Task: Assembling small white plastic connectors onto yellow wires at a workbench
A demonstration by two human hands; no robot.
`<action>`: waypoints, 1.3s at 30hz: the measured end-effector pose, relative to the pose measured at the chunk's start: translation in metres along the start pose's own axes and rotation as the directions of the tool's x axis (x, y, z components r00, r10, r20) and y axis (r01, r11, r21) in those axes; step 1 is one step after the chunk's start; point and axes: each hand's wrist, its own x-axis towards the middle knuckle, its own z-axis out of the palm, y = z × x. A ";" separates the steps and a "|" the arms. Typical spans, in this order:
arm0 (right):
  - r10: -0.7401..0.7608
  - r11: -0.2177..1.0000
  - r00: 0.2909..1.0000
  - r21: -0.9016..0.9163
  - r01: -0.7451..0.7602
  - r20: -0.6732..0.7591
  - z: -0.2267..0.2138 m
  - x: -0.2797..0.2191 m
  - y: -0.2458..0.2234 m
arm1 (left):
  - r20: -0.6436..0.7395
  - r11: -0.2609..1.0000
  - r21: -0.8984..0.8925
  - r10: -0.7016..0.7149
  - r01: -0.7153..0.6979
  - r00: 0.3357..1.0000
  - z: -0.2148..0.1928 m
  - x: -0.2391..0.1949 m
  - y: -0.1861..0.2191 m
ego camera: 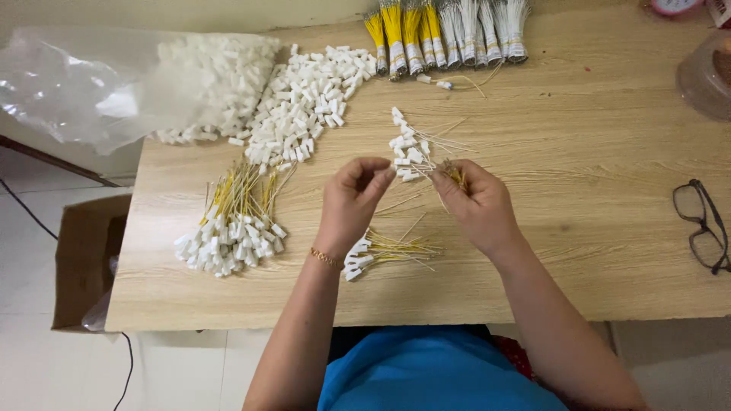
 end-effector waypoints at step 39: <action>-0.061 0.926 0.960 -0.342 0.157 0.275 0.008 -0.014 -0.015 | 0.135 0.849 -0.476 -0.188 0.229 0.973 0.000 -0.044 -0.013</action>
